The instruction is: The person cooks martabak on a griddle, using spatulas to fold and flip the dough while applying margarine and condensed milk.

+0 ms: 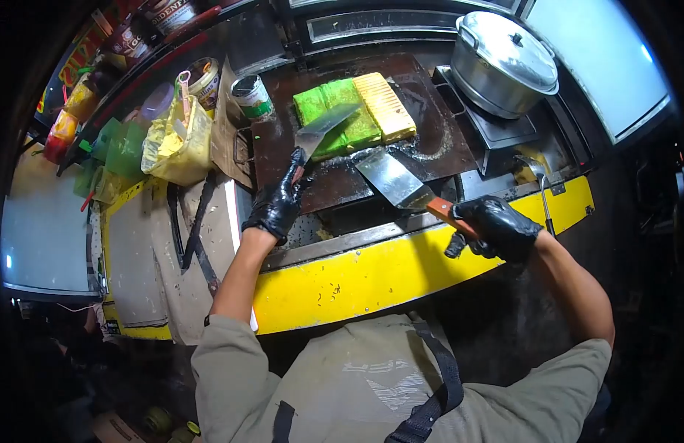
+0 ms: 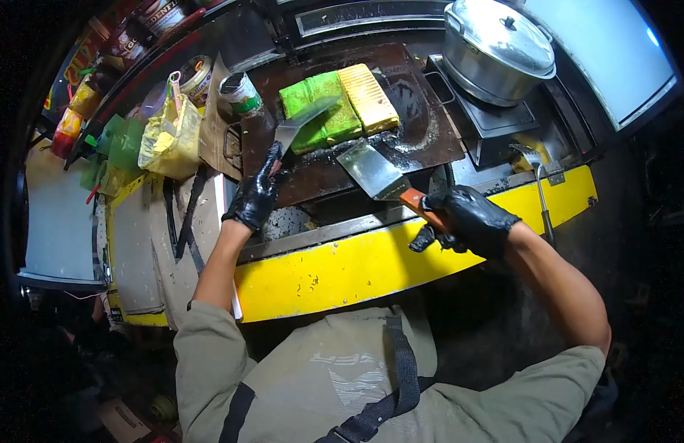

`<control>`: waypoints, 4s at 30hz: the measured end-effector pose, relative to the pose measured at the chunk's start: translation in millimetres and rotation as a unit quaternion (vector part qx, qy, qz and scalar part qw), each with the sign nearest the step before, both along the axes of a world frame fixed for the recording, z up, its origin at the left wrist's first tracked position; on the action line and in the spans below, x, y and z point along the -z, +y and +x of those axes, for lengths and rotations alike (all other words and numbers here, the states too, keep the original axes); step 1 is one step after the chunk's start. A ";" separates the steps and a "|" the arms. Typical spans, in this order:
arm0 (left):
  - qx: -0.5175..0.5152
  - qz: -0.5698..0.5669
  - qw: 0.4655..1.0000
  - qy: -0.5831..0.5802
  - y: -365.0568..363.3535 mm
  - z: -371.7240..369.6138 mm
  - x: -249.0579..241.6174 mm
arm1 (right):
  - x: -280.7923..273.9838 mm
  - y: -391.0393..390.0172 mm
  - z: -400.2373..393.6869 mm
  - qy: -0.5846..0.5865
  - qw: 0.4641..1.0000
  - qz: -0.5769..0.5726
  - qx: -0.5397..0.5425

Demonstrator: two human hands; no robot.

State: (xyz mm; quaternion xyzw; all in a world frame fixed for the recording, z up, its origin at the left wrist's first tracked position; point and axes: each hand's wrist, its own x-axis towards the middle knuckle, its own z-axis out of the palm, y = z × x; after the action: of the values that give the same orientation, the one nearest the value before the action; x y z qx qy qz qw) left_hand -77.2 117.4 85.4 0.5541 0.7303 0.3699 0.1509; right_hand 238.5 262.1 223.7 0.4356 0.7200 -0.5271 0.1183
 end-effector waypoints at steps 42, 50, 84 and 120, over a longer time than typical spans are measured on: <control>0.022 -0.242 0.966 -0.088 6.5 -64.2 -66.9 | 12.7 9.6 6.1 0.394 0.918 -0.003 -0.043; 0.007 -0.016 0.998 -0.064 15.5 15.7 -42.5 | 10.2 -10.9 95.2 0.281 0.943 0.011 0.176; -0.101 -0.368 0.924 0.001 164.0 47.3 -176.1 | -7.7 175.8 17.1 0.532 0.842 0.045 -0.079; -0.216 0.084 0.791 -0.567 55.1 214.0 0.4 | 104.9 61.3 65.2 0.305 0.826 0.470 -0.054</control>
State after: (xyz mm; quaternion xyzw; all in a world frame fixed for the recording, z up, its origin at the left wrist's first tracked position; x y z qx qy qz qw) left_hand 136.8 172.6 85.0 0.0832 0.5805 0.7005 0.4067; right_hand 303.7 323.4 118.8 0.2161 0.9026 -0.2233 -0.2979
